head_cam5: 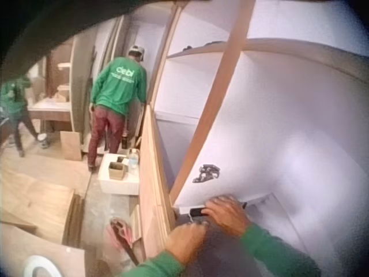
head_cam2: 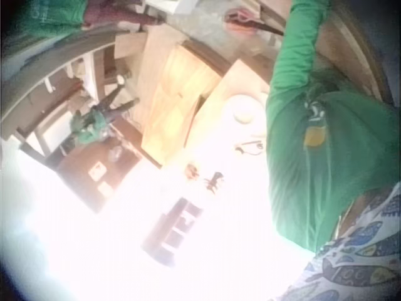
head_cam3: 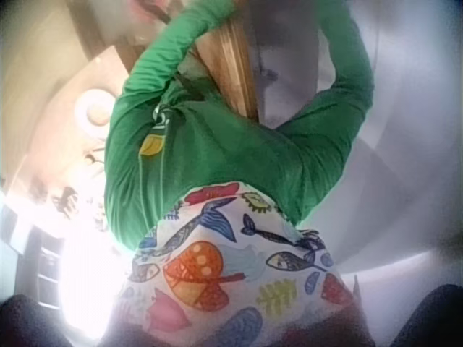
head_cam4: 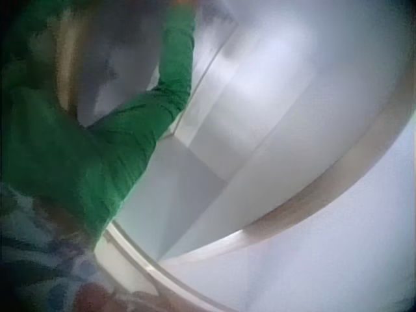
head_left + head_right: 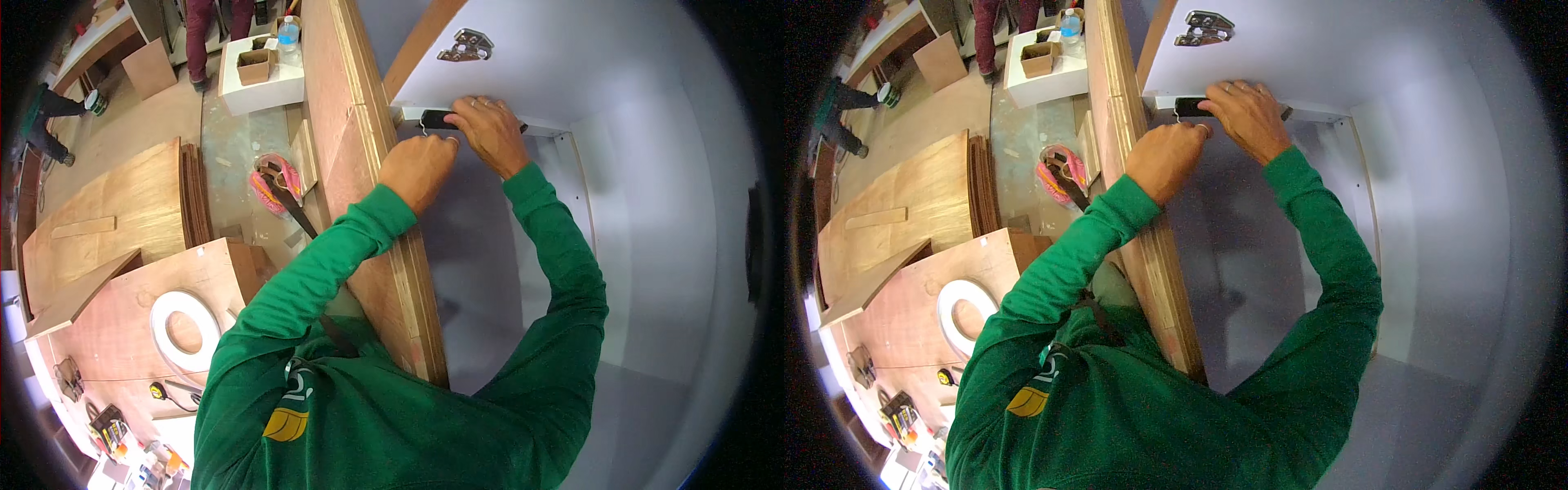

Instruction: The person applies adhesive edging tape to the interior edges of a wooden cabinet unit using hands and a pair of scissors to trim the tape.

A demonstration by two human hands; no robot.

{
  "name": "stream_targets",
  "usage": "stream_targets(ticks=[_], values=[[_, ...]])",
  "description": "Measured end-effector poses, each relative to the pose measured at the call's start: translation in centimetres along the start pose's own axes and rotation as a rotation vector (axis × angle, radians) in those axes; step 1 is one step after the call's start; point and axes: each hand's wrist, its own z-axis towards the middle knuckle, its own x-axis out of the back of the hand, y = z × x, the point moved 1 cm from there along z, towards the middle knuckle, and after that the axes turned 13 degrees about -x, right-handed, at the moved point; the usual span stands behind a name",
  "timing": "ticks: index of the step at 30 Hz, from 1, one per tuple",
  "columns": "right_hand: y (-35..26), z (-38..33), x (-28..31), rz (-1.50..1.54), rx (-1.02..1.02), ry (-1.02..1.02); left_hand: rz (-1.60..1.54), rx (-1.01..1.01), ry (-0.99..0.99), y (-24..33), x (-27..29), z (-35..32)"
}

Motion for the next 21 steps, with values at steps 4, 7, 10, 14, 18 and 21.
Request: stream_targets(ticks=[4,7,10,14,18,21], values=[[-0.4,0.1,0.0,-0.042,-0.021,-0.023,-0.019,0.019,-0.01,-0.2,-0.2,0.2],[-0.4,0.2,-0.3,-0.031,-0.014,-0.012,-0.008,0.009,-0.008,-0.3,-0.1,0.2],[-0.3,0.0,-0.9,-0.009,-0.001,0.011,-0.026,0.044,0.024,-0.5,0.3,0.1],[-0.5,-0.6,-0.5,0.111,-0.042,0.034,-0.028,0.018,0.039,-0.6,-0.4,0.2],[-0.9,-0.6,0.4,0.13,-0.153,-0.004,-0.084,0.021,0.057,-0.5,0.1,0.1],[-0.8,-0.3,0.5,0.088,-0.152,-0.055,-0.075,0.012,0.082,-0.6,0.0,-0.1]])
